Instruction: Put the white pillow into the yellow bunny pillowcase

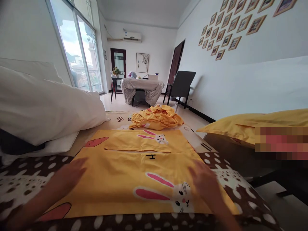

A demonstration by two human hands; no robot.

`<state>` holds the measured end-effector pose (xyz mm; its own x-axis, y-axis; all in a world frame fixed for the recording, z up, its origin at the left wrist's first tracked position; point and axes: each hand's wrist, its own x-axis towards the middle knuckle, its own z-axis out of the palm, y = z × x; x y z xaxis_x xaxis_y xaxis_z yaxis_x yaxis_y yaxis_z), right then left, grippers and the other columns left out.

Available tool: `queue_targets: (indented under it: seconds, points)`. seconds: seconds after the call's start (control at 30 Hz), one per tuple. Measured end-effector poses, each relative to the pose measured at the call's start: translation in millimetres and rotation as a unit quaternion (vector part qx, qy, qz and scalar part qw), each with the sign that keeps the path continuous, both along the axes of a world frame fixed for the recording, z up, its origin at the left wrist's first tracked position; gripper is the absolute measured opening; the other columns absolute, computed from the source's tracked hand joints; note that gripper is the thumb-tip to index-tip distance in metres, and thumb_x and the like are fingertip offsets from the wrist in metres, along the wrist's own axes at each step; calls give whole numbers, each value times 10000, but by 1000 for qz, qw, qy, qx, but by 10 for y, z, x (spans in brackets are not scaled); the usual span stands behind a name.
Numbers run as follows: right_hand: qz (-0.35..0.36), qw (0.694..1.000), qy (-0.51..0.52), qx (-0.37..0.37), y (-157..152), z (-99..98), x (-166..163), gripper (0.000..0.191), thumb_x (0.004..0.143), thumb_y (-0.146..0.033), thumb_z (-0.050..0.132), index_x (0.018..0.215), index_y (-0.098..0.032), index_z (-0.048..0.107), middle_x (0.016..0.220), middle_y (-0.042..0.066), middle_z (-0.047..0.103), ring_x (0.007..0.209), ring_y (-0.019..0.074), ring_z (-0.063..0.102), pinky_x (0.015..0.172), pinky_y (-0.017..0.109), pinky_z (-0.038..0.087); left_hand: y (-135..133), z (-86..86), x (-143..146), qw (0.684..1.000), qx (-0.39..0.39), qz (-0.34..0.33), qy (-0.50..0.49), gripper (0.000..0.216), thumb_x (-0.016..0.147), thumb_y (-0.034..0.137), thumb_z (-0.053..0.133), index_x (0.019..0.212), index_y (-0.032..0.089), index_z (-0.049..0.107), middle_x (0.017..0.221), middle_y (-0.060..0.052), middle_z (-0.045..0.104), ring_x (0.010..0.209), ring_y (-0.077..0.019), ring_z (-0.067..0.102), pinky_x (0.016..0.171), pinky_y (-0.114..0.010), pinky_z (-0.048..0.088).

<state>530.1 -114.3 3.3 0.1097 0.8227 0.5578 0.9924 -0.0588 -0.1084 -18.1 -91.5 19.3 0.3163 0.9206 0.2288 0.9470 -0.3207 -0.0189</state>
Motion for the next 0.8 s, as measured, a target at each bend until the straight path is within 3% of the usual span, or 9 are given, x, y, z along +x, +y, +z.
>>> queue_targets:
  seconds: [0.13,0.2,0.27,0.33,0.43,0.57,0.63,0.7,0.8]
  points:
    - [240,959,8,-148,475,157,-1620,499,935,-359,295,1329,-127,494,1389,134,491,1308,225,424,1059,401,359,503,147,1323,987,-101,-119,-20,530,869,122,270,1373,52,415,1439,-137,435,1348,-178,382,1112,-307,306]
    - [273,939,11,-210,654,100,-2116,515,943,-303,288,1417,-126,388,1478,129,363,1381,229,309,1094,440,302,646,14,1713,986,-108,-124,-22,547,879,128,298,1414,22,346,1491,-167,334,1402,-214,277,1142,-347,256]
    - [269,930,15,-249,763,-6,-2283,535,933,-248,289,1449,-112,331,1511,131,290,1405,228,252,1118,454,255,694,-165,1822,987,-110,-115,-24,539,920,179,279,1438,32,308,1510,-180,279,1419,-247,225,1142,-418,246]
    - [263,926,19,-271,785,-128,-2127,538,931,-257,299,1452,-128,333,1514,119,288,1405,222,253,1126,451,238,677,-320,1640,986,-117,-113,-26,532,963,287,245,1456,94,298,1520,-154,266,1420,-253,223,1132,-468,245]
    - [237,937,5,-256,670,-308,-1416,537,948,-420,294,1437,-211,374,1525,63,281,1409,212,242,1123,445,247,594,-461,940,989,-112,-98,-18,578,962,467,235,1470,196,284,1535,-76,255,1426,-225,214,1143,-471,209]
    - [87,972,-49,-213,392,-540,-125,583,940,-506,231,1422,-223,399,1461,82,406,1360,233,347,1058,482,337,435,-548,-203,996,-77,35,23,595,938,463,242,1451,175,332,1522,-75,293,1413,-243,251,1112,-498,254]
    - [48,977,-84,-189,287,-613,331,575,927,-502,249,1384,-218,453,1448,88,424,1342,259,374,1044,516,338,350,-556,-562,993,-63,87,57,594,922,449,261,1444,179,352,1512,-78,316,1398,-282,277,1093,-566,241]
    - [20,982,-109,-152,255,-605,477,542,928,-429,248,1328,-179,515,1430,121,442,1337,282,376,1038,546,326,286,-507,-641,989,-30,102,98,560,918,355,249,1420,157,399,1499,-106,334,1394,-324,272,1075,-647,180]
    - [33,985,-113,-122,358,-433,39,509,922,-297,242,1278,-98,546,1413,184,444,1363,300,325,1065,561,274,281,-304,-205,990,-2,57,128,581,860,109,192,1384,75,440,1496,-151,321,1409,-305,242,1093,-629,150]
